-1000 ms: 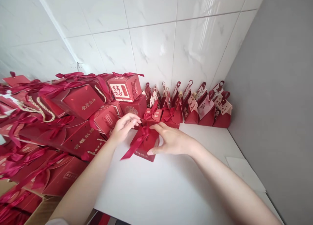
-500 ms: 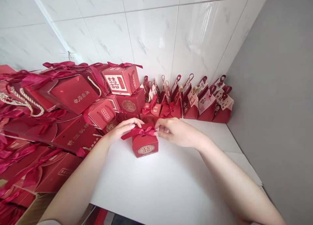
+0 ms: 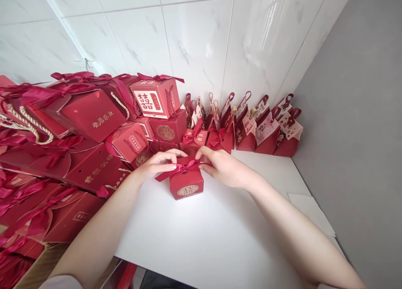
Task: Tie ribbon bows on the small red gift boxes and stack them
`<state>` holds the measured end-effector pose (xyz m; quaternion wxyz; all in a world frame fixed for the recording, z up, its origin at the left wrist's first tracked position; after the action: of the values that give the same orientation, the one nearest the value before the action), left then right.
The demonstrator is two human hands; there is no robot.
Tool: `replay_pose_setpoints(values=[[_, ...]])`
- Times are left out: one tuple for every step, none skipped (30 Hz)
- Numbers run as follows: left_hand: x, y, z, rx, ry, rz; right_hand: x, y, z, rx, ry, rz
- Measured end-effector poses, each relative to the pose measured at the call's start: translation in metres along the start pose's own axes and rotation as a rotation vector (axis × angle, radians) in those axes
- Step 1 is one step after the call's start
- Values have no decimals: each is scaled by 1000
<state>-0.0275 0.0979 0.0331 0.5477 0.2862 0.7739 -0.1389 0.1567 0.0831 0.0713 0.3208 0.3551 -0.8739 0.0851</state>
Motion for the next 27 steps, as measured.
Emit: replay_pose_setpoints(values=[[0,0,0,3,-21,3,0,-1,-1,2,-24,7],[1,1,0,5,-44,6,1,-2,-1,4,-50,11],[1,2,0,7,-69,12,3,-3,-2,-6,-79,7],[2,2,1,9,-100,20,6,-3,-3,-33,-109,-7],[4,3,1,11,-136,30,11,-4,-4,-78,-137,-32],[6,3,2,12,-174,40,17,-4,-5,-129,-161,-73],[8,4,2,8,-214,47,24,-5,-4,-173,-183,-125],[11,4,2,-2,-255,47,31,-5,-1,-201,-199,-184],[14,4,2,-16,-292,41,39,-6,3,-208,-209,-246],[16,4,3,-31,-321,36,45,-6,10,-196,-213,-307],[18,5,3,-44,-341,34,50,-6,17,-174,-219,-354],[19,5,3,-55,-358,35,53,-6,24,-149,-229,-379],[18,5,3,-63,-371,41,53,-5,30,-124,-242,-384],[17,5,3,-69,-378,51,52,-4,36,-101,-256,-379],[15,5,3,-74,-386,58,50,-3,41,-81,-268,-370],[13,4,3,-79,-396,62,48,-1,44,-70,-277,-364],[11,4,2,-84,-405,63,46,0,45,-70,-280,-362],[9,4,1,-95,-408,67,45,1,44,-82,-275,-365],[7,4,0,-108,-402,72,44,1,42,-109,-262,-369],[6,4,-1,-122,-390,73,43,2,37,-150,-241,-371],[6,4,-1,-132,-377,71,42,2,32,-199,-209,-368],[7,5,-1,-139,-364,66,40,2,27,-248,-161,-356],[8,5,-1,-144,-355,61,38,2,22,-291,-100,-333],[9,5,-1,-143,-353,55,34,2,17,-323,-29,-301],[9,5,0,-138,-348,50,30,2,14,-346,49,-260],[10,5,0,-137,-332,47,26,3,12,-358,132,-217],[9,5,1,-132,-297,44,22,3,11,-362,214,-179]])
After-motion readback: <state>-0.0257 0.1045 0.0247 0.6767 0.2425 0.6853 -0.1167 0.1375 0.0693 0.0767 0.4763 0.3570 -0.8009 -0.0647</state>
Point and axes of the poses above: each hand's wrist, its own y-axis towards the middle knuckle, its own z-axis out of the palm, x = y × z, the point moved 7 cm from there along y, towards the middle knuckle, and after that the axes turned 2 degrees about z, right-handed, at the moved point
